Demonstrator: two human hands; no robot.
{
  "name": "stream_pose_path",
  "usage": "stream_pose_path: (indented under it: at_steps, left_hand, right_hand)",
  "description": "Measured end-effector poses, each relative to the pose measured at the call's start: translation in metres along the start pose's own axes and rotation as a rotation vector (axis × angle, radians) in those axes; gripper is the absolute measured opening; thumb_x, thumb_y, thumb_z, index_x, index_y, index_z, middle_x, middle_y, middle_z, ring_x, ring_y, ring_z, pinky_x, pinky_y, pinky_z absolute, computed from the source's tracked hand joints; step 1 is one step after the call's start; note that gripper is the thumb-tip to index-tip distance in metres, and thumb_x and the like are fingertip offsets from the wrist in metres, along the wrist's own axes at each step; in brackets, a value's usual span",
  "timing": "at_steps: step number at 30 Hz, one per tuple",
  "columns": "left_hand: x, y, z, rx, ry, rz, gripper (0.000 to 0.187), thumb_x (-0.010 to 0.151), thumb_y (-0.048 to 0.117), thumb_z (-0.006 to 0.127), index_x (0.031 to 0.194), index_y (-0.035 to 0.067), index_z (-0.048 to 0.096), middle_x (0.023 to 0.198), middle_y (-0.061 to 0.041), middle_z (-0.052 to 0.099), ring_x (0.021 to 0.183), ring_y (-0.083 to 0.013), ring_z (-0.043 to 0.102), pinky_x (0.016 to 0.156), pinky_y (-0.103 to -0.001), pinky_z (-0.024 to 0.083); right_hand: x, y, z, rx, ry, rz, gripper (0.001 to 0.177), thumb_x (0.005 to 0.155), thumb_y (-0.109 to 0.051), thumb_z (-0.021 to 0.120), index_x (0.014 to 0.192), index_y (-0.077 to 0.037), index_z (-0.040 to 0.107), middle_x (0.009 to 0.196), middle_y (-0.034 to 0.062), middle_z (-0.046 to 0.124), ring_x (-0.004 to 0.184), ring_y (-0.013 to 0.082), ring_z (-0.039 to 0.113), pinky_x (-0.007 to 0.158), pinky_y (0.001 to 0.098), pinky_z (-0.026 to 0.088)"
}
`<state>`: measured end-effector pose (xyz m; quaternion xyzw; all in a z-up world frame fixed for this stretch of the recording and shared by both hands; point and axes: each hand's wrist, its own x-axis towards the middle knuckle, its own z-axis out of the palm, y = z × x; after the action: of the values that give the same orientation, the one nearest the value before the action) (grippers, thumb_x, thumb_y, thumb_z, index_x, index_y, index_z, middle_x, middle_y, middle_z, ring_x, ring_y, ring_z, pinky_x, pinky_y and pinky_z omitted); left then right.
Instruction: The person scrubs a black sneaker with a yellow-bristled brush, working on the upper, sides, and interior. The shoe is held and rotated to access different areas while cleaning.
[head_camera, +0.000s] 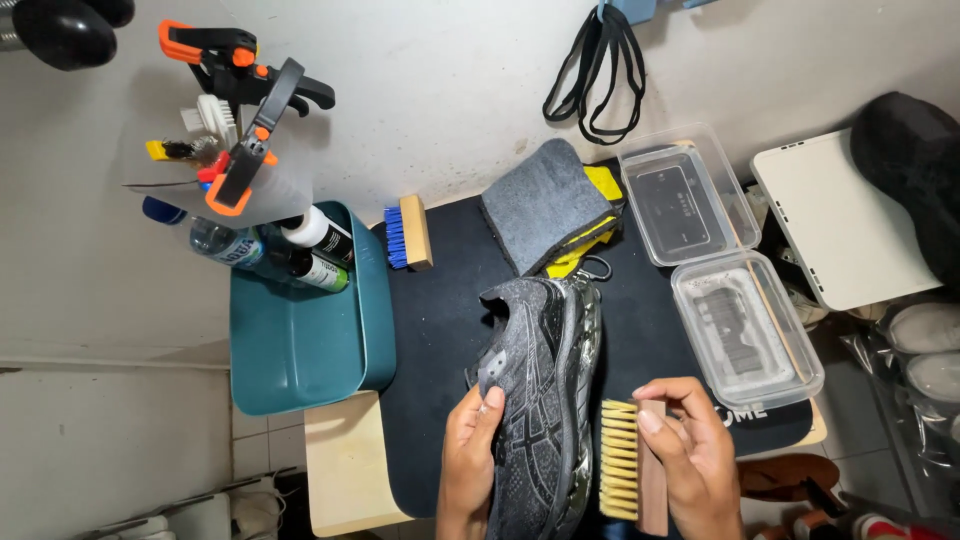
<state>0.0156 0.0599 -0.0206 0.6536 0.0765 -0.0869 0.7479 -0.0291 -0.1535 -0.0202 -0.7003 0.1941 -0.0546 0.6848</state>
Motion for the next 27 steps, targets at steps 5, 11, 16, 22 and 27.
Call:
stream_pose_path:
  at_steps: [5,11,16,22,27]
  left_hand:
    - [-0.017,0.023,-0.013,0.185,-0.085,-0.072,0.053,0.096,0.044,0.054,0.122,0.004,0.075,0.099,0.000,0.077,0.091,-0.0101,0.066,0.078,-0.028,0.051]
    - [-0.027,0.028,-0.018,0.420,-0.149,-0.129,0.048,0.097,0.049,0.051,0.114,0.012,0.075,0.093,0.003,0.074,0.087,-0.0099,0.066,0.074,-0.029,0.050]
    - [-0.027,0.031,-0.014,0.541,-0.243,-0.030,0.047,0.102,0.047,0.044,0.114,0.011,0.071,0.086,0.003,0.072,0.080,-0.0115,0.067,0.072,-0.030,0.049]
    - [-0.022,0.014,-0.017,0.575,-0.151,-0.039,0.047,0.101,0.050,0.045,0.098,0.012,0.071,0.070,0.004,0.061,0.067,-0.0123,0.060,0.065,-0.032,0.044]
    - [-0.023,0.022,-0.013,0.534,-0.118,-0.044,0.047,0.100,0.047,0.045,0.108,0.012,0.074,0.088,0.000,0.080,0.084,-0.0143,0.076,0.072,-0.031,0.051]
  right_hand:
    - [0.002,-0.005,0.015,0.036,-0.155,0.107,0.021,0.088,-0.018,0.070,0.103,-0.003,0.069,0.078,0.0091,0.062,0.071,0.0138,0.059,0.069,0.0275,0.044]
    - [0.027,-0.035,0.040,-0.323,-0.115,0.050,0.020,0.086,-0.027,0.074,0.094,-0.010,0.068,0.051,0.0039,0.060,0.051,0.0105,0.053,0.055,0.0270,0.043]
    - [0.075,-0.067,0.062,-0.649,0.018,-0.169,0.026,0.083,-0.039,0.074,0.092,-0.016,0.067,0.074,0.0010,0.064,0.062,0.0172,0.054,0.061,0.0355,0.042]
    - [0.063,-0.083,0.073,-0.706,-0.041,-0.234,0.024,0.079,-0.038,0.074,0.082,-0.017,0.062,0.071,0.0017,0.069,0.065,0.0240,0.061,0.067,0.0388,0.045]
    - [0.016,-0.071,0.067,-0.789,-0.196,-0.308,0.025,0.079,-0.041,0.074,0.076,-0.021,0.059,0.074,-0.0069,0.062,0.067,0.0182,0.063,0.064,0.0375,0.048]
